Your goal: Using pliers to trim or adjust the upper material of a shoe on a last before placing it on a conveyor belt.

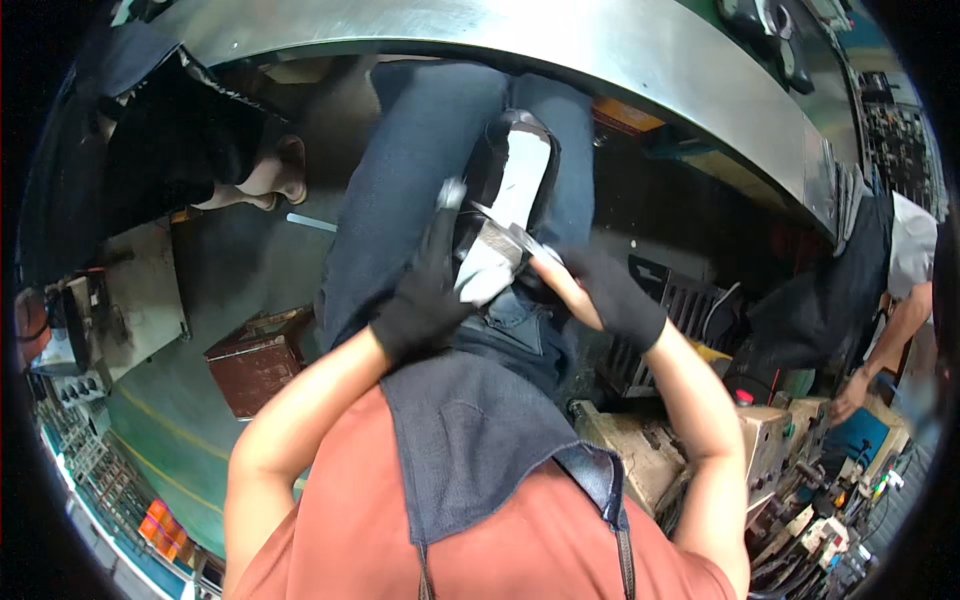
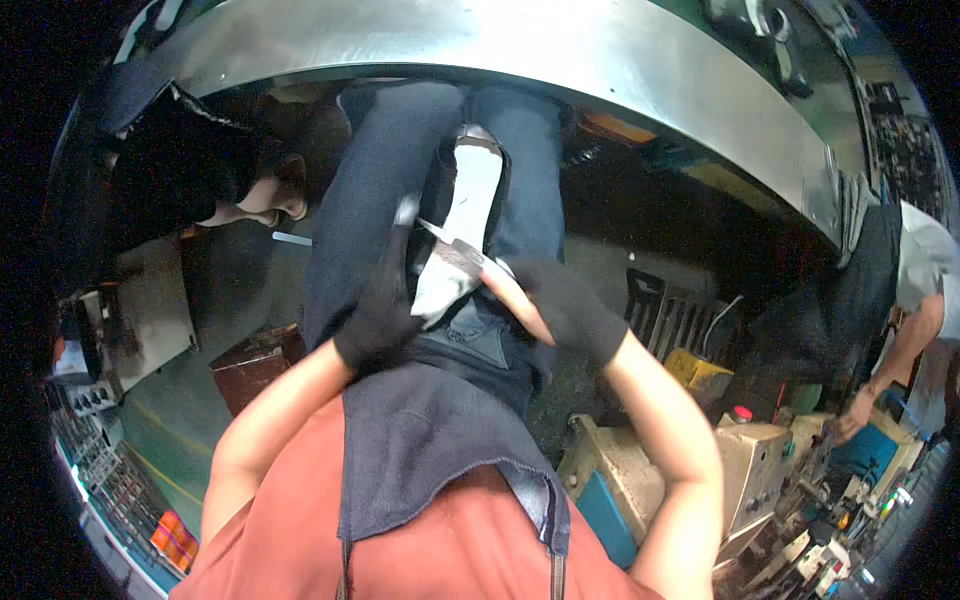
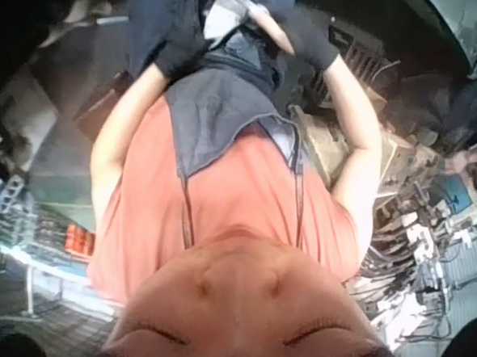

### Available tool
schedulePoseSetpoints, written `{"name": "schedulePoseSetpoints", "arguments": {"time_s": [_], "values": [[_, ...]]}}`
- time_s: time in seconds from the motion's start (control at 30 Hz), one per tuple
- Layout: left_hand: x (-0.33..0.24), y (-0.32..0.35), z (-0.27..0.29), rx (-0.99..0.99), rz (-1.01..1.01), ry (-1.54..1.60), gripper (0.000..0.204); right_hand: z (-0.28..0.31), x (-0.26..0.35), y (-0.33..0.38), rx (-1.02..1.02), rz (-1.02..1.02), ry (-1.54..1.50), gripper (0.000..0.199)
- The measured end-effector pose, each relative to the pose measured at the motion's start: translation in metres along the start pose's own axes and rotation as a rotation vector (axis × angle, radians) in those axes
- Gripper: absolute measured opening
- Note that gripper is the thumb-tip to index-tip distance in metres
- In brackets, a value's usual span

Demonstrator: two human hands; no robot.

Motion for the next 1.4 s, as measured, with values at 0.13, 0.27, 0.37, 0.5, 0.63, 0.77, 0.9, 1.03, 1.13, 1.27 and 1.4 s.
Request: {"name": "schedulePoseSetpoints", "arguments": {"time_s": [0.13,0.27,0.37,0.5,0.63,0.77,0.9,1.03,1.13,1.27,1.4], "values": [[0.024,0.038,-0.014,0.010,0.262,0.412,0.065,-0.032,-0.035,0.041,-0.089,-0.329,-0.244,0.039],[0.023,-0.001,-0.030,0.002,0.471,0.480,0.047,-0.038,-0.040,0.056,-0.181,-0.454,-0.474,0.043],[0.017,-0.007,-0.028,0.051,0.334,0.153,0.049,-0.009,-0.028,0.056,-0.094,-0.506,-0.414,0.044],[0.024,0.000,-0.029,0.048,0.179,0.172,0.068,0.006,0.058,0.039,0.021,-0.200,-0.133,0.037],[0.007,0.002,-0.005,0.174,0.133,0.186,0.093,-0.004,0.020,0.020,-0.030,0.297,0.045,0.029],[-0.005,0.002,0.071,0.372,0.037,-0.193,0.105,0.003,-0.007,0.044,-0.018,-0.150,0.018,0.025],[-0.033,-0.052,0.189,0.342,-0.024,-0.233,0.086,0.016,-0.005,0.120,-0.068,-0.185,0.007,0.024],[-0.022,-0.093,0.107,-0.167,-0.127,0.234,0.069,0.007,-0.008,0.105,-0.192,-0.246,-0.246,0.026],[-0.006,-0.036,-0.003,-0.157,0.123,0.059,0.085,0.003,-0.004,0.080,-0.255,-0.148,-0.232,0.029],[0.007,0.000,-0.015,0.054,0.239,0.371,0.084,0.039,-0.004,0.053,-0.032,-0.174,-0.077,0.037],[0.018,0.000,-0.033,0.103,0.178,0.330,0.082,0.046,0.044,-0.016,0.286,-0.010,0.346,0.035]]}}
Point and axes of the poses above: each hand's wrist, its own y-axis away from the middle knuckle, its own z-axis out of the back of the hand, x = y × z, the point moved 2 cm from there along -y, towards the middle knuckle, and after that the axes turned 10 degrees about -y, right-handed, at the moved point
